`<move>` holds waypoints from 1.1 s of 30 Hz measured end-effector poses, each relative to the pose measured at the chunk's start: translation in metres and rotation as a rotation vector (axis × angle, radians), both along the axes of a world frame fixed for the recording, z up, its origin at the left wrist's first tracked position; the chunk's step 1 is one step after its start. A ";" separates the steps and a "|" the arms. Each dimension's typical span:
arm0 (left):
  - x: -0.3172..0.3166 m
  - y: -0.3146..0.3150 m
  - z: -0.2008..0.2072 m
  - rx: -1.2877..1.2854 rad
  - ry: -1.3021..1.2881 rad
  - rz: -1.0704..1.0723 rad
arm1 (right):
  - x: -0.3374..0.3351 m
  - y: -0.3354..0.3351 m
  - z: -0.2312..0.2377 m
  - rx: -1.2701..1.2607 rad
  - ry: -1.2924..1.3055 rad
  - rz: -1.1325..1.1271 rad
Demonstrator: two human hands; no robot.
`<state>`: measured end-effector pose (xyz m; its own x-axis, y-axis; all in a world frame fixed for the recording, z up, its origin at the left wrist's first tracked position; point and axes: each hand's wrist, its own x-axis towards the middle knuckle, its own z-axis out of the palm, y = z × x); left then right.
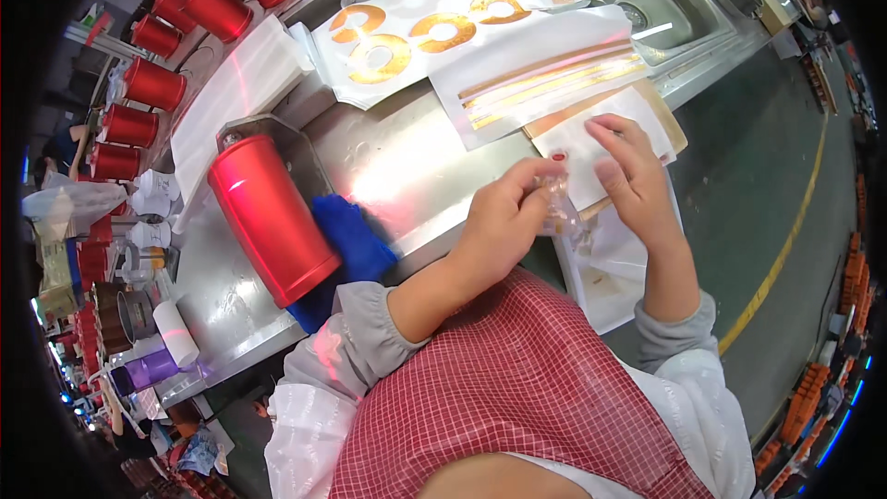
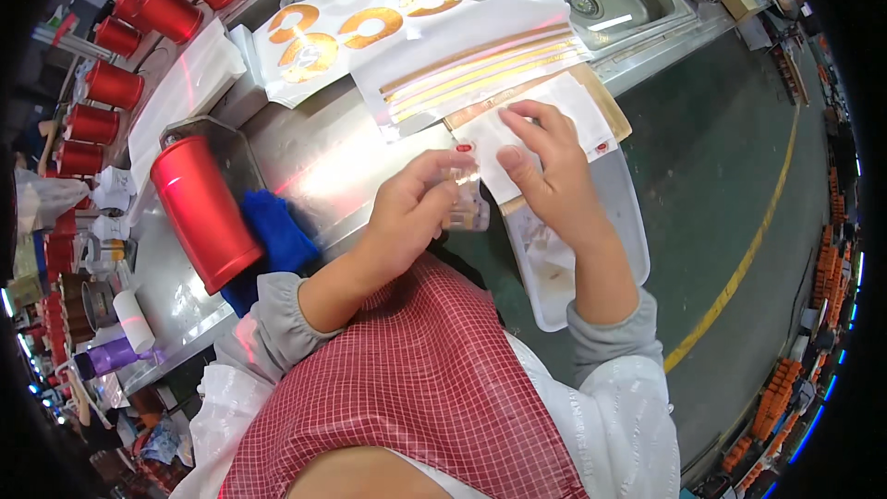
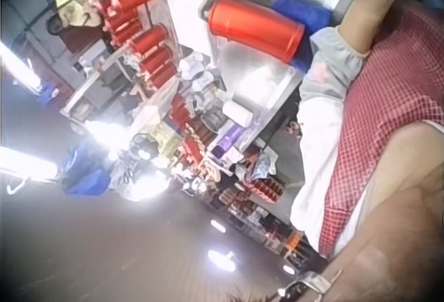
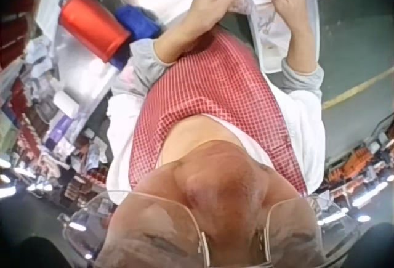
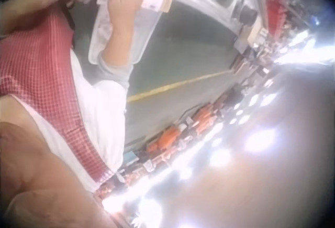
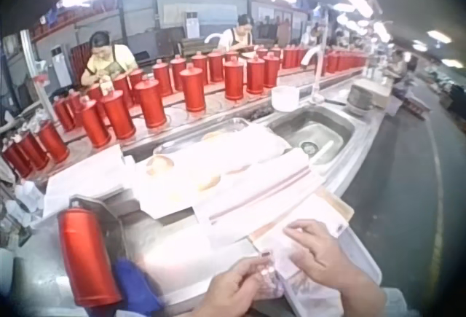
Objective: The person applies gold decorative labels to red cylindrical metal containers. They peel the labels from backing sheets, align them on the container body, and smooth them down using a green plastic scraper tool. The person also applies a smaller gold label to the top rim of the container and wipes the surface with a white cloth.
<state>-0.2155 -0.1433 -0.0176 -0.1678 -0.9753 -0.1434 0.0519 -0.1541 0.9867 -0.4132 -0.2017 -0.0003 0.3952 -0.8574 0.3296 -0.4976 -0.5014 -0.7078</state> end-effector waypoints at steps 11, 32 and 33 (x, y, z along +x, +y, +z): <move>0.076 0.043 0.066 -0.342 -0.289 0.150 | 0.121 -0.160 0.057 -0.105 -0.065 0.390; 0.209 0.128 0.018 -0.610 -0.774 0.381 | 0.244 -0.117 0.116 -0.424 0.196 0.482; 0.212 0.129 0.016 -0.611 -0.804 0.384 | 0.243 -0.093 0.130 -0.324 0.170 0.536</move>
<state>-0.0035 -0.0143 -0.0012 0.0909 -0.8868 0.4532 -0.7052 0.2640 0.6580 -0.1705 -0.2944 0.1299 0.8103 -0.3943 0.4334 -0.2109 -0.8863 -0.4122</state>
